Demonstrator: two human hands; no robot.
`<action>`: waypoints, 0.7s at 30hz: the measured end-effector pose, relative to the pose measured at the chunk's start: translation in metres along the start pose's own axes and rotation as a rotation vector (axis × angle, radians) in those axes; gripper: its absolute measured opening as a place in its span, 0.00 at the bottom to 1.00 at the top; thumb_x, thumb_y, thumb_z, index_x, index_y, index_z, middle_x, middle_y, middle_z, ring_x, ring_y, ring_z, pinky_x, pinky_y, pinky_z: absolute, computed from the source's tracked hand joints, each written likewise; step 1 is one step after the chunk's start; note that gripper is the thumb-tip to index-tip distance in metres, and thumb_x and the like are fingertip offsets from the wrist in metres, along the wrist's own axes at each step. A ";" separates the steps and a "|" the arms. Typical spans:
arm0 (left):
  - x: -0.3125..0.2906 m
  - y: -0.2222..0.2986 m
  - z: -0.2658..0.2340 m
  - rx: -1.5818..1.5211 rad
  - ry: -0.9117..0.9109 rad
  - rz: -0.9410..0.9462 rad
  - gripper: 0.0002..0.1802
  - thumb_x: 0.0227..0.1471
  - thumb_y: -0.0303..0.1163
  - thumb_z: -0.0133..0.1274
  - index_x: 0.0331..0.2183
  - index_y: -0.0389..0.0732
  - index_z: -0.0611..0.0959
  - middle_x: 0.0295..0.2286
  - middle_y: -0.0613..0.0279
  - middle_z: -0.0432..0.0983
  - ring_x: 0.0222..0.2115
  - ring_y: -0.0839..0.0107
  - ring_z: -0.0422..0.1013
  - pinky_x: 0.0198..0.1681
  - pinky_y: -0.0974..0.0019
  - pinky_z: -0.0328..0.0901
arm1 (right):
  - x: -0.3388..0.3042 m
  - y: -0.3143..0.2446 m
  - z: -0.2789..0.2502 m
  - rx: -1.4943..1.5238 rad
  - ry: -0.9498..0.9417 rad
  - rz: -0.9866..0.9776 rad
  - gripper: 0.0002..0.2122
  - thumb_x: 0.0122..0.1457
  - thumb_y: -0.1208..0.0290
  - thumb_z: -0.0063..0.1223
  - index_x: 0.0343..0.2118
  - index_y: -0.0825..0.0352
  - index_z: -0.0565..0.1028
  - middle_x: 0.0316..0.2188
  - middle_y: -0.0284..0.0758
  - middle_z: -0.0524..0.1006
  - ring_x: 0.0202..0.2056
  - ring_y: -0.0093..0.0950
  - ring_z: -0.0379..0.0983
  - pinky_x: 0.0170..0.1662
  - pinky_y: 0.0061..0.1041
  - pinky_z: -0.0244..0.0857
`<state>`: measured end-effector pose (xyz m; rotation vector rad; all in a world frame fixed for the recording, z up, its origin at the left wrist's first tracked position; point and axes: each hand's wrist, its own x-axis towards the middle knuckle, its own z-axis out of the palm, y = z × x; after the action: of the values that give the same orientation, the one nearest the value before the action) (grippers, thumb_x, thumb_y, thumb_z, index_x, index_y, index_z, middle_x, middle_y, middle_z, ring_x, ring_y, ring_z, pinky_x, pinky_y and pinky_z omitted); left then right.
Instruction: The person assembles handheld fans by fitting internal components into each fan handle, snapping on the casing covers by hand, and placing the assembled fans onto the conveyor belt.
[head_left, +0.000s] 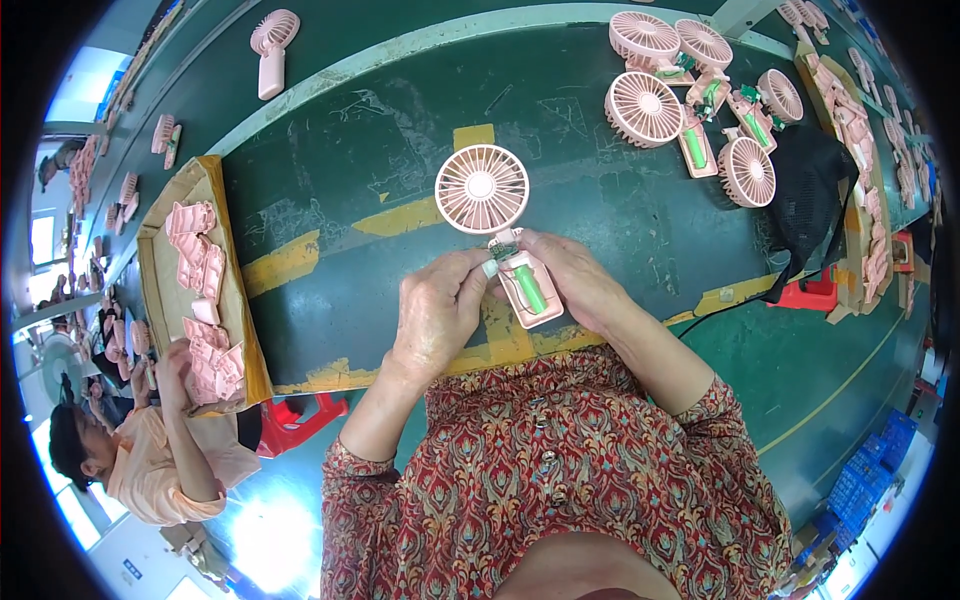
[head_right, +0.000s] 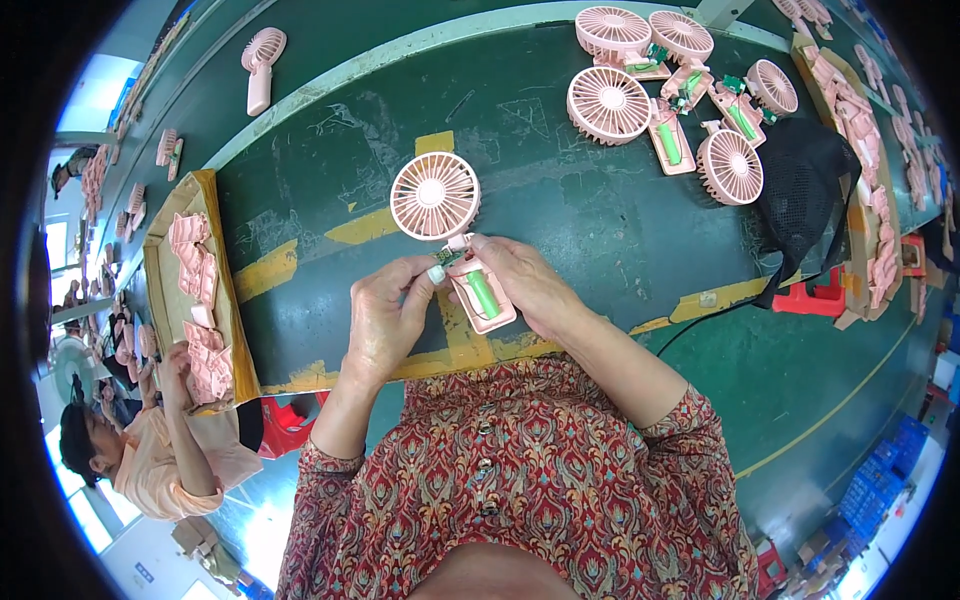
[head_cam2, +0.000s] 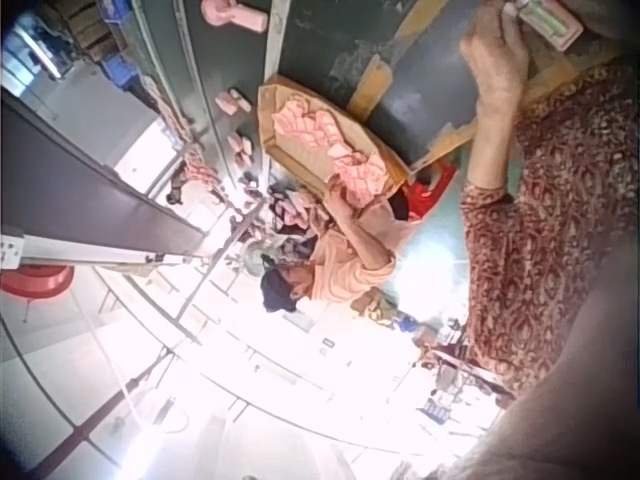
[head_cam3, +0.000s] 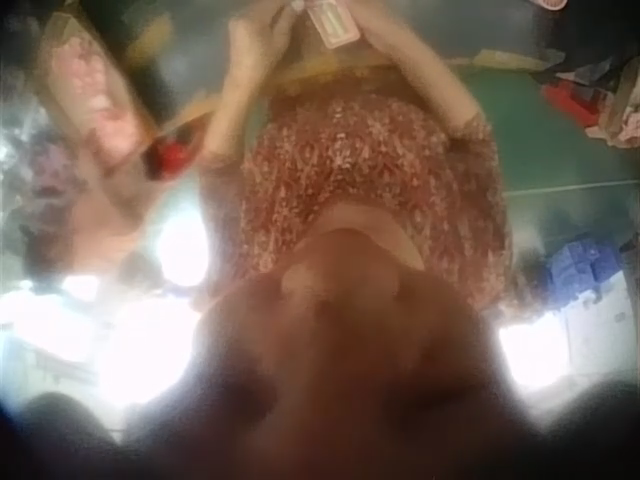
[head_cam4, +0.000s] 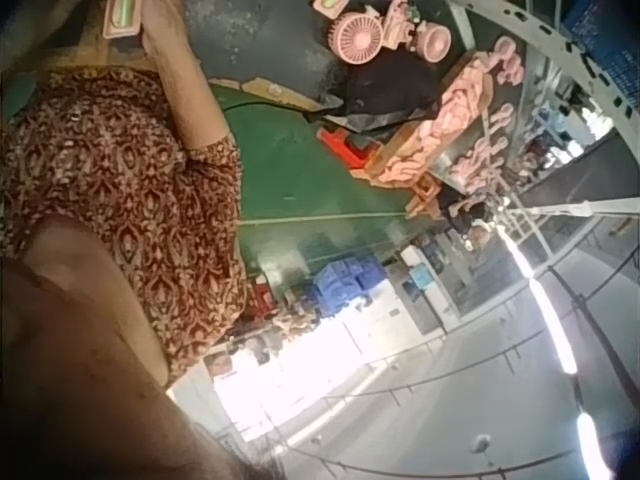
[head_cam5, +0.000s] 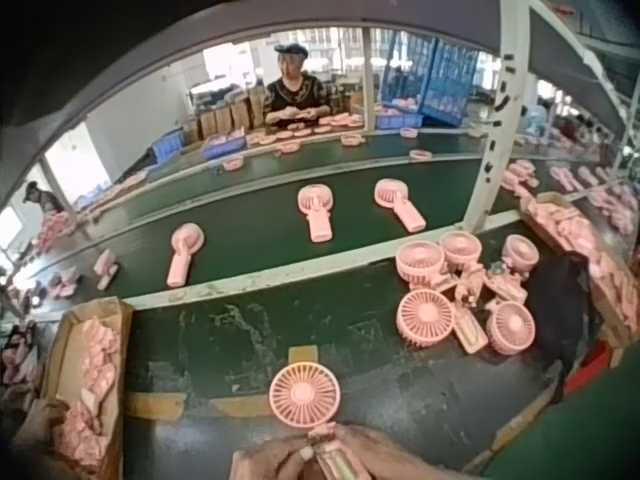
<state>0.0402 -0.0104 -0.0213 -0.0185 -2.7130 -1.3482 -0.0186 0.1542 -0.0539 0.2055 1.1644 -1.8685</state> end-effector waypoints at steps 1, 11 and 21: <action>-0.001 0.000 0.001 0.001 -0.001 -0.001 0.07 0.47 0.22 0.51 0.33 0.32 0.78 0.25 0.51 0.76 0.25 0.60 0.75 0.28 0.65 0.69 | 0.000 0.000 0.000 0.001 0.000 0.001 0.18 0.63 0.60 0.39 0.44 0.73 0.67 0.35 0.37 0.75 0.34 0.22 0.73 0.36 0.19 0.69; -0.002 -0.004 0.009 -0.107 -0.046 -0.120 0.04 0.49 0.23 0.50 0.31 0.34 0.75 0.24 0.51 0.74 0.24 0.58 0.74 0.27 0.62 0.67 | -0.001 0.000 -0.001 -0.006 0.011 -0.019 0.17 0.63 0.61 0.40 0.44 0.71 0.69 0.34 0.34 0.75 0.33 0.19 0.72 0.35 0.18 0.68; 0.000 -0.009 0.014 -0.029 -0.009 -0.019 0.03 0.49 0.22 0.50 0.30 0.35 0.74 0.23 0.51 0.73 0.23 0.56 0.72 0.27 0.60 0.66 | -0.002 0.002 -0.001 -0.008 -0.001 -0.024 0.17 0.63 0.61 0.38 0.45 0.71 0.68 0.33 0.33 0.74 0.31 0.17 0.72 0.34 0.17 0.68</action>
<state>0.0386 -0.0046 -0.0365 -0.0007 -2.7082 -1.3954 -0.0162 0.1560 -0.0541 0.1872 1.1779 -1.8842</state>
